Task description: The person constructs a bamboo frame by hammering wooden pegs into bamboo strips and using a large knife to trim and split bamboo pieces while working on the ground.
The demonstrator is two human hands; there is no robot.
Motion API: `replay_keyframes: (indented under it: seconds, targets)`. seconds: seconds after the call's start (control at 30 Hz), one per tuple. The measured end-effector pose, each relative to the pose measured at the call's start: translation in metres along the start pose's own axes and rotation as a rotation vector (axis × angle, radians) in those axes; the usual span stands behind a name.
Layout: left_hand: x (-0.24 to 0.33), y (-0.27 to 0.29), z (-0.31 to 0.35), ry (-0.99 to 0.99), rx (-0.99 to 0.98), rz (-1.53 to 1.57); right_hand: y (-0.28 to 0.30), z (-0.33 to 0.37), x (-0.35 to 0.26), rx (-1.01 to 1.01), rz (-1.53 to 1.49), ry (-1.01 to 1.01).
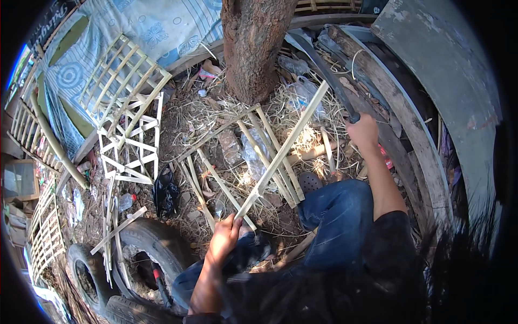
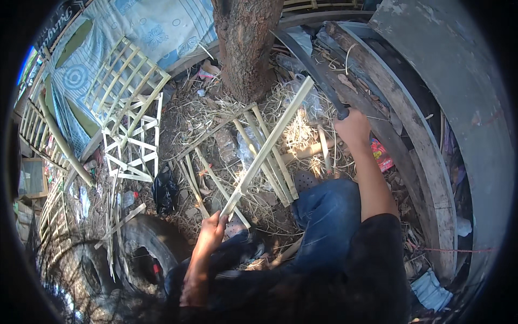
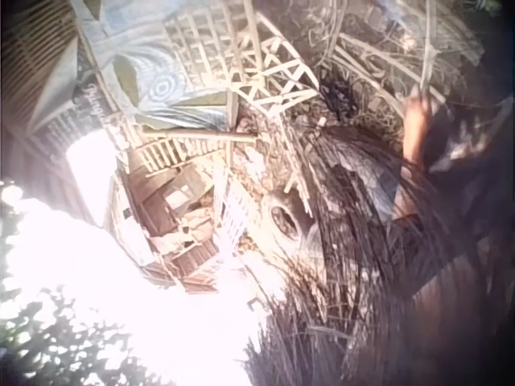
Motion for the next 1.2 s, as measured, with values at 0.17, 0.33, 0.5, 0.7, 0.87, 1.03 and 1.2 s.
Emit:
replay_keyframes:
  seconds: [0.17, 0.33, 0.5, 0.7, 0.87, 1.03, 1.2]
  targets:
    - [-0.013, -0.003, 0.002, 0.188, -0.082, 0.575, 0.022, 0.021, -0.071, 0.017, -0.024, 0.411]
    - [-0.012, -0.01, 0.014, 0.393, -0.232, 0.648, 0.019, 0.061, -0.13, -0.125, -0.213, 0.806]
    - [-0.007, -0.014, 0.02, 0.384, -0.328, 0.844, 0.019, 0.093, -0.16, -0.134, -0.143, 1.041]
    - [0.009, -0.009, 0.019, 0.31, -0.248, 0.814, 0.025, 0.073, -0.148, -0.069, -0.084, 0.823]
    - [0.015, -0.008, 0.02, 0.251, -0.233, 0.766, 0.023, 0.066, -0.135, -0.039, 0.032, 0.791]
    - [0.01, 0.006, 0.029, 0.26, -0.216, 0.739, 0.022, 0.055, -0.131, 0.025, 0.026, 0.722]
    - [-0.041, 0.034, 0.057, 0.187, -0.301, 0.526, 0.005, -0.027, -0.008, 0.125, -0.139, -0.04]
Point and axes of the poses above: each hand's wrist, its own z-axis away from the middle knuckle, its own y-axis out of the back of the hand, x = y × z, the point moved 5 cm from there along -z, towards the middle knuckle, and after that the axes turned 14 degrees about z, right-handed, at the moved point
